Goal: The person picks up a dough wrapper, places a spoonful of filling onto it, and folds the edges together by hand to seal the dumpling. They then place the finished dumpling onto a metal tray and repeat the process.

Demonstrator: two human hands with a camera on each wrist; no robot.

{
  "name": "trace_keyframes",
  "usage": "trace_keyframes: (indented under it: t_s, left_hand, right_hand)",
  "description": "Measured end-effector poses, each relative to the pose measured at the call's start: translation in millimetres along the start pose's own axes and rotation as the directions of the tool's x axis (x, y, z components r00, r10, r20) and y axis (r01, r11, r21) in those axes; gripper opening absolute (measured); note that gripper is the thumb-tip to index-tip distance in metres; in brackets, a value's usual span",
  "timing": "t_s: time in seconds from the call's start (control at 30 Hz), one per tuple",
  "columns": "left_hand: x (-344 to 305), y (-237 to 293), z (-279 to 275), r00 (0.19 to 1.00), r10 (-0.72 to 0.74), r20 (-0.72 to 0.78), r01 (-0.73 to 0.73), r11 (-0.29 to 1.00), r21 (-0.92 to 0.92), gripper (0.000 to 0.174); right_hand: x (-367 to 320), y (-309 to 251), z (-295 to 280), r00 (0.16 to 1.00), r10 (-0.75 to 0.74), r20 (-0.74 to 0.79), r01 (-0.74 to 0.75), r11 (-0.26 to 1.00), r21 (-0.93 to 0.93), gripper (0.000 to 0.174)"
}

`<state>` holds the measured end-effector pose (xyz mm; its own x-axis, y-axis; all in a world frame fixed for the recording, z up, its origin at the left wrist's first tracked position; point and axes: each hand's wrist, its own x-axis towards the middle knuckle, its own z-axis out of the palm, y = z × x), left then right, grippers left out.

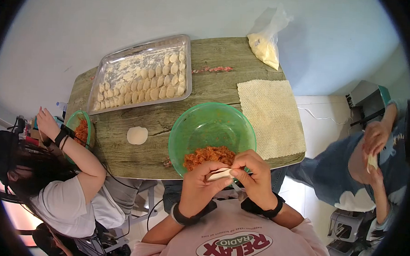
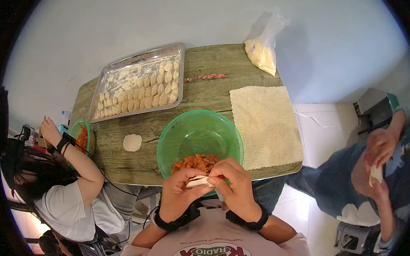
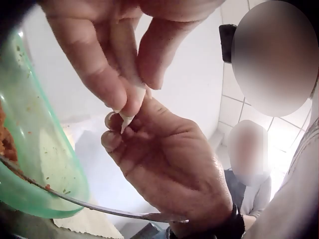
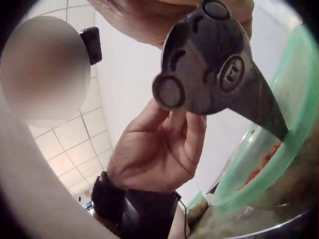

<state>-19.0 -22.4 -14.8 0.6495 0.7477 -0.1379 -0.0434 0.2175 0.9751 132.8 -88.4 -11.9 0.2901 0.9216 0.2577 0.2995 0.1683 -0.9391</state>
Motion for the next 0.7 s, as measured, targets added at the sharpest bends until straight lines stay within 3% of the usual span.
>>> trace_keyframes:
  t_s: [0.27,0.33,0.57,0.7]
  left_hand:
    - [-2.2,-3.8,-4.7,0.999,0.032,-0.009,-0.032,0.998,0.057,0.032]
    - [-2.2,-2.5,-3.2,0.999,0.046,-0.016,-0.045,0.999,0.025,0.034]
    - [-3.3,2.2,-3.1,0.998,0.062,0.025,-0.066,0.976,0.206,0.041]
    - [-3.5,1.0,-4.6,0.998,0.055,0.024,-0.059,0.971,0.23,0.044]
  right_hand:
    - [1.5,-5.5,2.9,0.999,0.036,-0.002,-0.036,0.996,0.078,0.01]
    - [3.0,-8.4,4.2,1.0,0.024,0.009,-0.024,0.998,0.055,0.009]
    - [1.3,-1.9,5.5,0.998,-0.046,0.045,0.048,0.998,-0.051,0.007]
    - [0.8,-6.1,4.2,0.998,0.043,0.051,-0.045,0.999,0.025,0.009]
